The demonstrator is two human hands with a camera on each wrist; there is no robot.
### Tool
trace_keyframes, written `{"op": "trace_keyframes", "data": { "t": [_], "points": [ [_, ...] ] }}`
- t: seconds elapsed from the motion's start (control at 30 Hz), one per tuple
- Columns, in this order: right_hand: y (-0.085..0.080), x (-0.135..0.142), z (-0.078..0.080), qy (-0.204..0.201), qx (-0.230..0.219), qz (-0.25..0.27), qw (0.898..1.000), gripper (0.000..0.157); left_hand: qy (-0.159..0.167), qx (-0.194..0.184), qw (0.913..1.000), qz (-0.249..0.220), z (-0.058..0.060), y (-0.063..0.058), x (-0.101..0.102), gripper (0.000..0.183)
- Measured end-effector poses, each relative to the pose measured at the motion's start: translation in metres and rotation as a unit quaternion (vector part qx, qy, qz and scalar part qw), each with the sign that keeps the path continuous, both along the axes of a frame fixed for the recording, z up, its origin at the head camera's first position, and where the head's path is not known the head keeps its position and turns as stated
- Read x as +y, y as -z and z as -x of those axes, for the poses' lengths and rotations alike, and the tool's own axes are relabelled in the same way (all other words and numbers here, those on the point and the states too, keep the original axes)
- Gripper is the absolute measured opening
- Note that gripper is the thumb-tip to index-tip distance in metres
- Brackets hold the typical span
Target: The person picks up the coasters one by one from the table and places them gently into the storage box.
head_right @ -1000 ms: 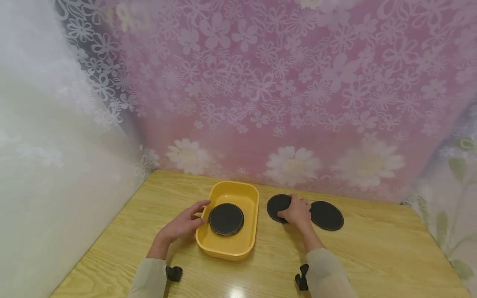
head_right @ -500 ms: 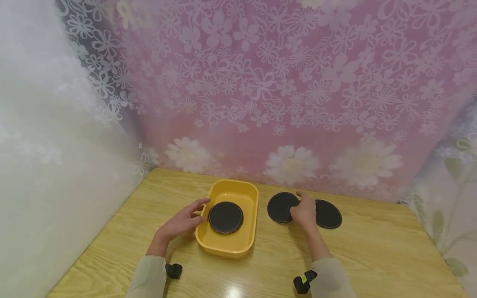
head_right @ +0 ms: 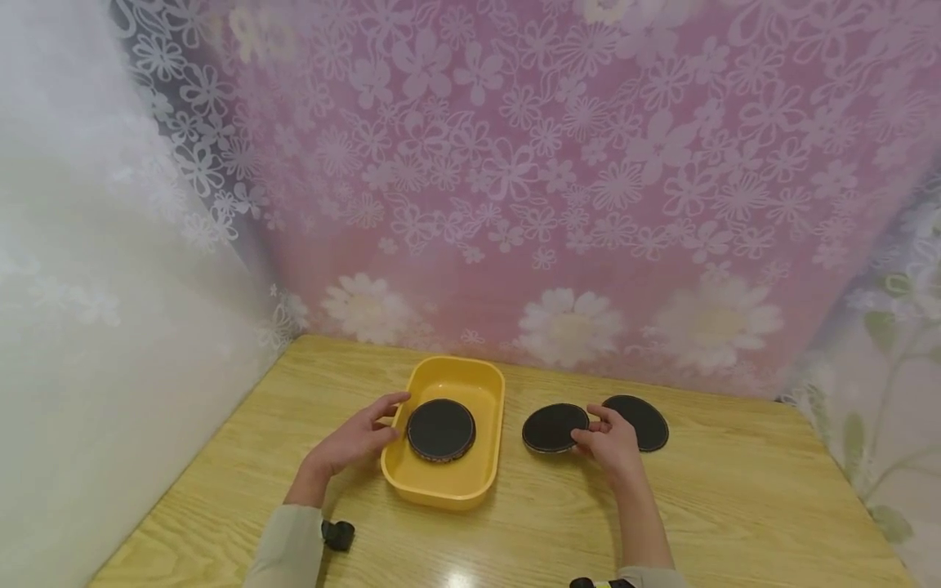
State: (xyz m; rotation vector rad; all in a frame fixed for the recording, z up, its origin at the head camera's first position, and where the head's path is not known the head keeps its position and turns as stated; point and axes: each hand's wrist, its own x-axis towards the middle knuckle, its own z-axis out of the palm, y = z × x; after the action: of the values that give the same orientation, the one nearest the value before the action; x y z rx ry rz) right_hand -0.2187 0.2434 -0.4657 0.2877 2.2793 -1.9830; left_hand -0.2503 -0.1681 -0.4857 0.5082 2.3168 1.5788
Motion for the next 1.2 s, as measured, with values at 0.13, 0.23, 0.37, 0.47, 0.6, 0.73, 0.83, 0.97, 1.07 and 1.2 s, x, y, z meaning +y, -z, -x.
{"op": "trace_keyframes", "data": {
  "t": [0.13, 0.23, 0.37, 0.47, 0.6, 0.73, 0.83, 0.97, 1.07, 1.2],
  "points": [
    [0.004, 0.0, -0.008, 0.012, -0.004, 0.036, 0.999, 0.076, 0.002, 0.0, 1.0, 0.0, 0.002, 0.001, 0.001, 0.062],
    [0.007, -0.001, -0.013, 0.021, -0.01, 0.052, 0.998, 0.075, 0.003, -0.006, 1.0, 0.001, 0.002, 0.002, 0.002, 0.063],
    [0.01, -0.001, -0.016, 0.028, -0.012, 0.066, 0.997, 0.074, 0.0, -0.013, 0.9999, 0.0, 0.001, 0.003, 0.002, 0.063],
    [0.011, 0.0, -0.018, 0.036, -0.014, 0.084, 0.996, 0.072, 0.0, -0.011, 0.9999, -0.003, 0.0, 0.002, 0.001, 0.062],
    [0.013, 0.002, -0.021, 0.034, -0.018, 0.133, 0.99, 0.064, 0.006, -0.008, 0.9999, -0.006, -0.002, 0.002, -0.001, 0.061],
    [0.018, 0.006, -0.022, 0.012, -0.018, 0.209, 0.978, 0.037, 0.009, -0.007, 0.9999, -0.01, -0.003, 0.003, -0.001, 0.061],
    [0.022, 0.007, -0.022, -0.009, -0.019, 0.257, 0.966, 0.033, 0.008, -0.009, 0.9998, -0.013, -0.004, 0.004, -0.001, 0.062],
    [0.02, 0.006, -0.021, -0.036, -0.003, 0.282, 0.959, 0.037, 0.009, -0.009, 0.9998, -0.014, -0.004, 0.003, 0.0, 0.062],
    [0.016, 0.003, -0.019, -0.05, 0.016, 0.283, 0.958, 0.039, 0.009, -0.007, 0.9999, -0.011, -0.003, 0.001, 0.0, 0.061],
    [0.011, -0.001, -0.016, -0.063, 0.032, 0.277, 0.958, 0.04, 0.008, -0.006, 0.9999, -0.007, -0.002, -0.001, 0.0, 0.061]
  ]
}}
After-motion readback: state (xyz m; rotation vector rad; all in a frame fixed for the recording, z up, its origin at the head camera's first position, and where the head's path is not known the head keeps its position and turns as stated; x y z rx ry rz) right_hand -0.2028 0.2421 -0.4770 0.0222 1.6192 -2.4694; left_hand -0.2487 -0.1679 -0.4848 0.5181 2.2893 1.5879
